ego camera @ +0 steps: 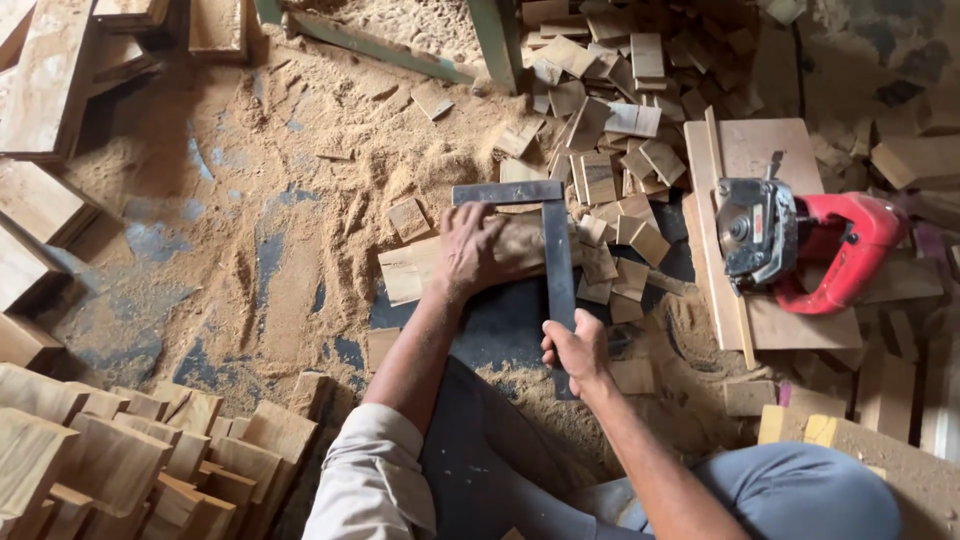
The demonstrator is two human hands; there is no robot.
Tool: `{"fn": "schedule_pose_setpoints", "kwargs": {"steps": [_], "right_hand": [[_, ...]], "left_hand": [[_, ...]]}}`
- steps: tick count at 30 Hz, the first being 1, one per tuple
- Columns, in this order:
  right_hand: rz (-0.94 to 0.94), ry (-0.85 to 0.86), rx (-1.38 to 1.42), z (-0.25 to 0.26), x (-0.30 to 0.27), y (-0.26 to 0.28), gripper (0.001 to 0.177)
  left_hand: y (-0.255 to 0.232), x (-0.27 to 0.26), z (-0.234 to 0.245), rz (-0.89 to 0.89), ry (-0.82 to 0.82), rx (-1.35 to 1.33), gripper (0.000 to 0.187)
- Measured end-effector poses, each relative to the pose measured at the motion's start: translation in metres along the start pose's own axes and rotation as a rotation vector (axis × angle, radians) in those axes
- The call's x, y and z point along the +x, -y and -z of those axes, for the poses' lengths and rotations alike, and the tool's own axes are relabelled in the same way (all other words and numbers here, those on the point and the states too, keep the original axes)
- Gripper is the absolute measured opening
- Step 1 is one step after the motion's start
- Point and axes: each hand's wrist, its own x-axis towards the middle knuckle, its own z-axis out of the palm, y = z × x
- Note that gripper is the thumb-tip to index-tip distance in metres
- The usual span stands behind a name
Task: Using a square and a small power saw to mark and cut wood blocks on a workshop floor.
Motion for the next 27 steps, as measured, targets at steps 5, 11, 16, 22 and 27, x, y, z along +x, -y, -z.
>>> {"fn": "schedule_pose_setpoints", "kwargs": {"steps": [5, 11, 16, 22, 27], "right_hand": [[-0.041, 0.101, -0.132, -0.016, 0.011, -0.014, 0.020], [-0.041, 0.095, -0.160, -0.031, -0.006, -0.040, 0.016], [0.385, 0.012, -0.659, -0.017, 0.006, -0.039, 0.026], [0.583, -0.682, -0.526, 0.143, 0.023, 0.093, 0.033], [0.907, -0.990, -0.998, 0.282, 0.064, 0.106, 0.049]], "left_hand": [[0.007, 0.004, 0.019, 0.334, -0.256, 0.138, 0.064], [-0.022, -0.003, 0.084, 0.433, 0.154, 0.100, 0.067], [-0.016, 0.000, 0.073, 0.343, 0.089, 0.022, 0.068], [-0.015, 0.000, 0.075, 0.282, 0.023, 0.030, 0.067], [-0.021, 0.001, 0.081, 0.314, 0.045, 0.023, 0.067]]}}
